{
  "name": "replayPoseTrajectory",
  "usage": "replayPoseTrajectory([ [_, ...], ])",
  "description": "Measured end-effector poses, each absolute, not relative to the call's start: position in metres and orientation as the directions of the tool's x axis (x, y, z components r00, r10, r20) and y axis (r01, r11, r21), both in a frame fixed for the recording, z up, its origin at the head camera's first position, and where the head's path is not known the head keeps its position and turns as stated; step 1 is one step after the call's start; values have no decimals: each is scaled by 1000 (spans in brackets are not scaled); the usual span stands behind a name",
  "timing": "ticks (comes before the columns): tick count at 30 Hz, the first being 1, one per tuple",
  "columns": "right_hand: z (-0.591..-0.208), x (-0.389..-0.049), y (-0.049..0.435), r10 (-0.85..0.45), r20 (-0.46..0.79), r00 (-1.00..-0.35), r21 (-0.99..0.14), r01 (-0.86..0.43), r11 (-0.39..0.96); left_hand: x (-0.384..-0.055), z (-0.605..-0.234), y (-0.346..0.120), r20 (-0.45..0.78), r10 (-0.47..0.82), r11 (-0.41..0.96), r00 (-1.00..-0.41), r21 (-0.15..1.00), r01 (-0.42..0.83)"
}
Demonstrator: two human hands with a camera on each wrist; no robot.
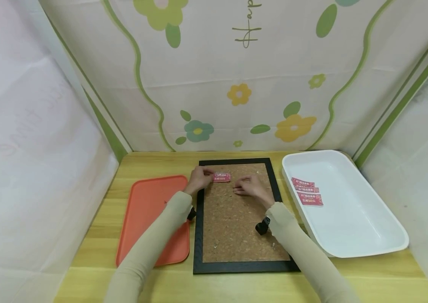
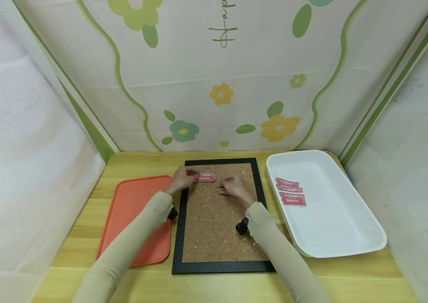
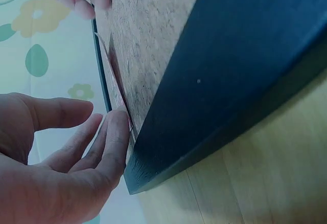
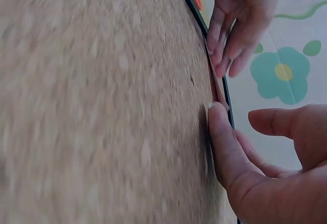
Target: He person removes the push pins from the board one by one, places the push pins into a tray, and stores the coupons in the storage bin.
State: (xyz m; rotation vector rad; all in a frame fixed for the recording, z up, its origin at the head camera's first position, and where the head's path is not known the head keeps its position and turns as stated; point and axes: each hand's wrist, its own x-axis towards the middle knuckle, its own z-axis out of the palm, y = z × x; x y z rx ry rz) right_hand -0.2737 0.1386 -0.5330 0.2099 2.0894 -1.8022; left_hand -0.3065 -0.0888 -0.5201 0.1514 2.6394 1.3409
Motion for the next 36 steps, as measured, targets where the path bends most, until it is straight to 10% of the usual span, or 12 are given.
replayPoseTrajectory([
  [36,-533,-295,117,11,-381,-924,-910,377,172,-316,-516,-73,-163,131,545,-978,836,-66],
])
